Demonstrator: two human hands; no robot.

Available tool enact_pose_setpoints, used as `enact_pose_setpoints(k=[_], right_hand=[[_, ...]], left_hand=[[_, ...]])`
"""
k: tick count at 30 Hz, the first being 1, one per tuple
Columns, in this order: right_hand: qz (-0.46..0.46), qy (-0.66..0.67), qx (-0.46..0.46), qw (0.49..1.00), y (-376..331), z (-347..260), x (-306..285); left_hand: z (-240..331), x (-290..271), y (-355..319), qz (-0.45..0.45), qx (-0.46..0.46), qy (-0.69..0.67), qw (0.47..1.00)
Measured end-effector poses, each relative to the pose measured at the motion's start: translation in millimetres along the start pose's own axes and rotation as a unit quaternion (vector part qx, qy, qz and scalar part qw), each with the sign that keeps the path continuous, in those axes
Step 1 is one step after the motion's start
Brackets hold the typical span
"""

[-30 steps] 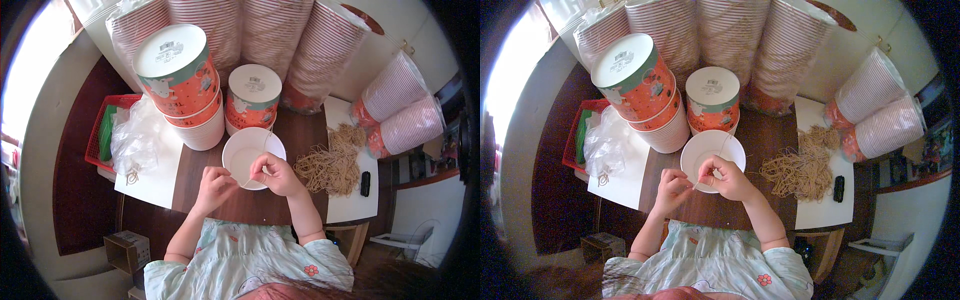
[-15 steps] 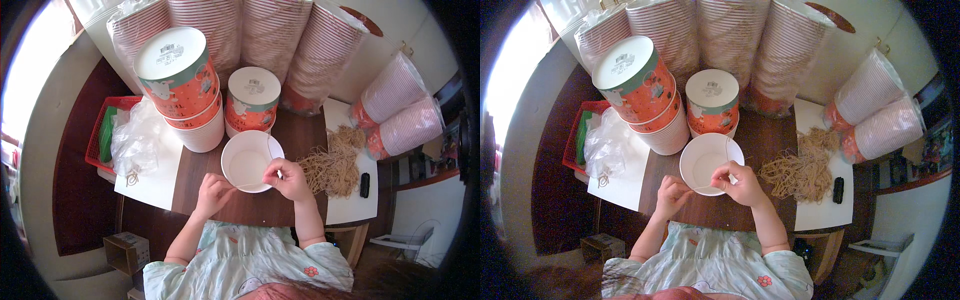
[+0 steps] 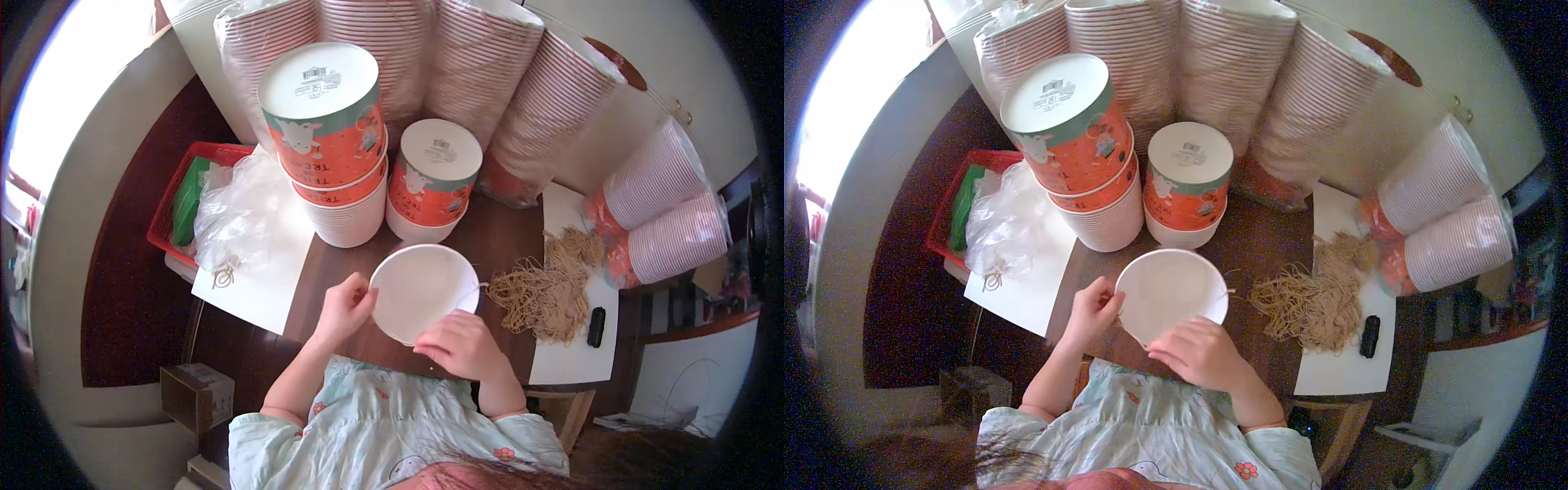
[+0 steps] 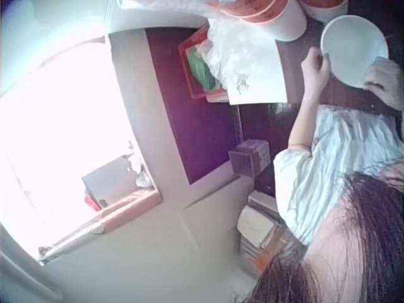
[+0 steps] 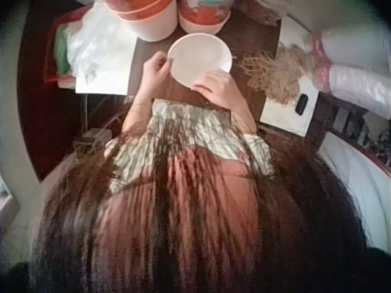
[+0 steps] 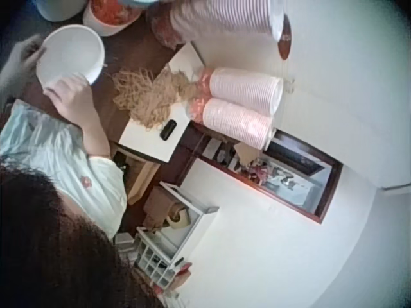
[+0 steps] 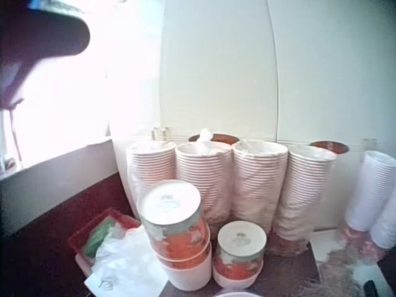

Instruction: The person removes a plastic bag from a stack of paper buckets, inverts and stacks the buckets on the table, and threads a string through the holes of a bucket by hand.

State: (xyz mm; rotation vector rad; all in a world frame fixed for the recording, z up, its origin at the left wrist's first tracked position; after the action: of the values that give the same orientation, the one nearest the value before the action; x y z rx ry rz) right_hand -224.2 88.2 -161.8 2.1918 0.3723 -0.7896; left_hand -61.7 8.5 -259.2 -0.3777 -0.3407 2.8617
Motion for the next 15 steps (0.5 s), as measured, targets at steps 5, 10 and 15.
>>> enact_pose_setpoints(k=[5, 10, 15], right_hand=[[-0.075, 0.029, -0.071, 0.994, 3.8, -16.1, 40.0], [-0.082, 0.022, -0.054, 0.995, 1.3, -3.7, 104.8], [-0.112, 0.123, -0.04, 0.985, -9.6, -3.2, 152.5]], left_hand=[[19.3, -36.0, -44.0, 0.212, 0.313, 0.244, 0.893], [-21.2, -63.8, -60.9, 0.285, 0.377, 0.339, 0.813], [-64.0, -77.7, -71.5, 0.305, 0.421, 0.37, 0.77]])
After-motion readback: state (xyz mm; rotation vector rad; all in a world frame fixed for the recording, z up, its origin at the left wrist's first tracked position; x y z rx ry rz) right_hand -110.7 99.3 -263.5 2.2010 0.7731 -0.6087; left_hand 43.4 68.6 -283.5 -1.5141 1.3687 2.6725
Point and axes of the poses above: each hand's wrist, its own y-axis towards the middle knuckle, its own x-axis out of the palm, z = x × y, the point moved 6 cm from there along y, towards the middle knuckle, and after that the axes turned 11 degrees about -x, right-handed, at the moved point
